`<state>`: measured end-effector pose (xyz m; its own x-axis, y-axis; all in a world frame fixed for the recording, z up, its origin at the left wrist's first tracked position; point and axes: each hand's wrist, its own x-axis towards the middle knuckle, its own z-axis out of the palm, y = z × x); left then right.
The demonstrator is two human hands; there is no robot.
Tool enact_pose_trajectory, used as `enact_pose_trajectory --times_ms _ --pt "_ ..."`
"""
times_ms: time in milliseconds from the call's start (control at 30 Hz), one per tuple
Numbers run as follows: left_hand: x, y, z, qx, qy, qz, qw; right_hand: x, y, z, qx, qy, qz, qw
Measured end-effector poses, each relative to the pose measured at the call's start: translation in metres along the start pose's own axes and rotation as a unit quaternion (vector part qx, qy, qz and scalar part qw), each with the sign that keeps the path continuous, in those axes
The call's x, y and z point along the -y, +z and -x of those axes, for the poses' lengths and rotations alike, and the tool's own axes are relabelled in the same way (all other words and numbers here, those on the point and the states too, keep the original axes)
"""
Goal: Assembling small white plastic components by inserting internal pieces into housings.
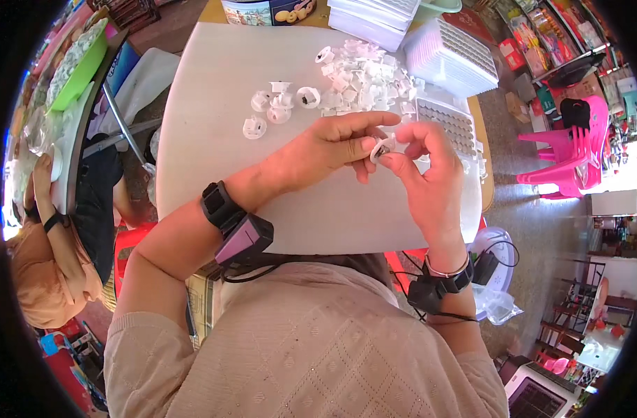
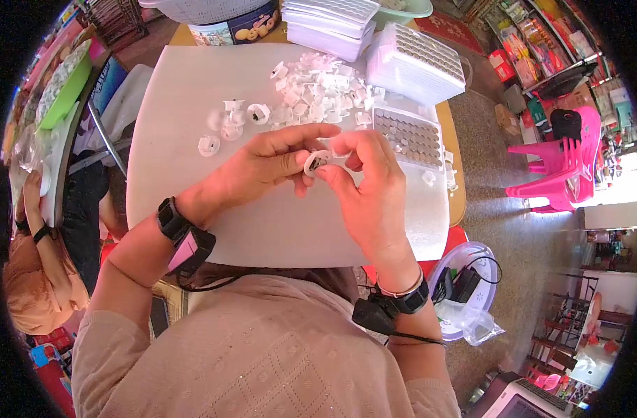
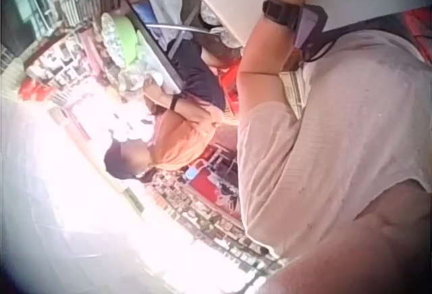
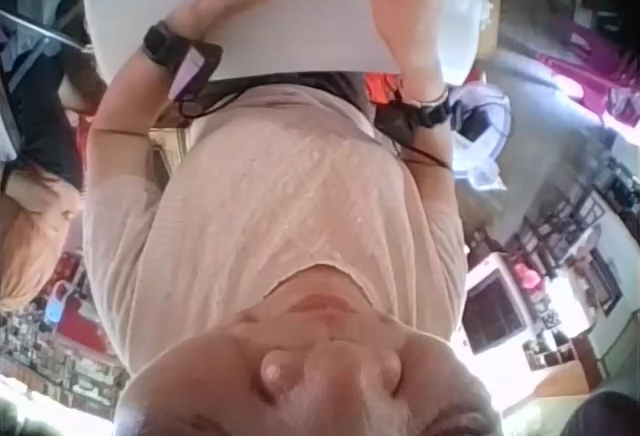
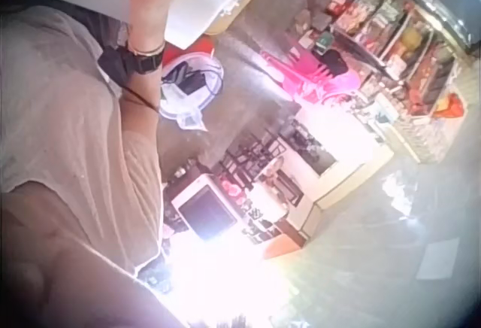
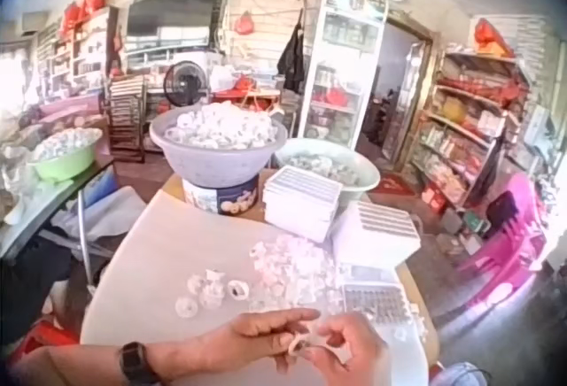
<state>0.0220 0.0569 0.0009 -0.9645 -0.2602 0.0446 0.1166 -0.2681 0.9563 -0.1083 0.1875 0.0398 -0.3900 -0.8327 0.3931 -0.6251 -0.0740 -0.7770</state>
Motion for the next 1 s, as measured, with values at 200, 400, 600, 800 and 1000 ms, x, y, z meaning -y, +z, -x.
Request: enact_pose_trajectory --times_ms 200,400,600,800,1000 --pt "-0.004 -0.003 -0.002 0.017 0.007 -0.06 0.998 -0.009 0.0 0.006 0.034 -0.004 0.009 0.999" --pt "0.002 -0.007 -0.003 0.033 -0.017 -0.052 0.998 -0.013 -0.001 0.005 0.043 -0.023 0.013 0.999" --pt "-0.003 -0.003 -0.002 0.017 -0.059 0.009 0.998 -0.014 -0.002 0.004 0.06 0.002 0.0 0.998" --pt "0.0 -0.005 -0.005 -0.017 -0.059 0.153 0.986 -0.009 0.008 0.0 0.003 -0.023 0.012 1.0" --pt "-0.002 -0.002 -0.005 -0.034 -0.052 0.129 0.99 -0.015 0.009 -0.001 0.004 -0.103 0.082 0.991"
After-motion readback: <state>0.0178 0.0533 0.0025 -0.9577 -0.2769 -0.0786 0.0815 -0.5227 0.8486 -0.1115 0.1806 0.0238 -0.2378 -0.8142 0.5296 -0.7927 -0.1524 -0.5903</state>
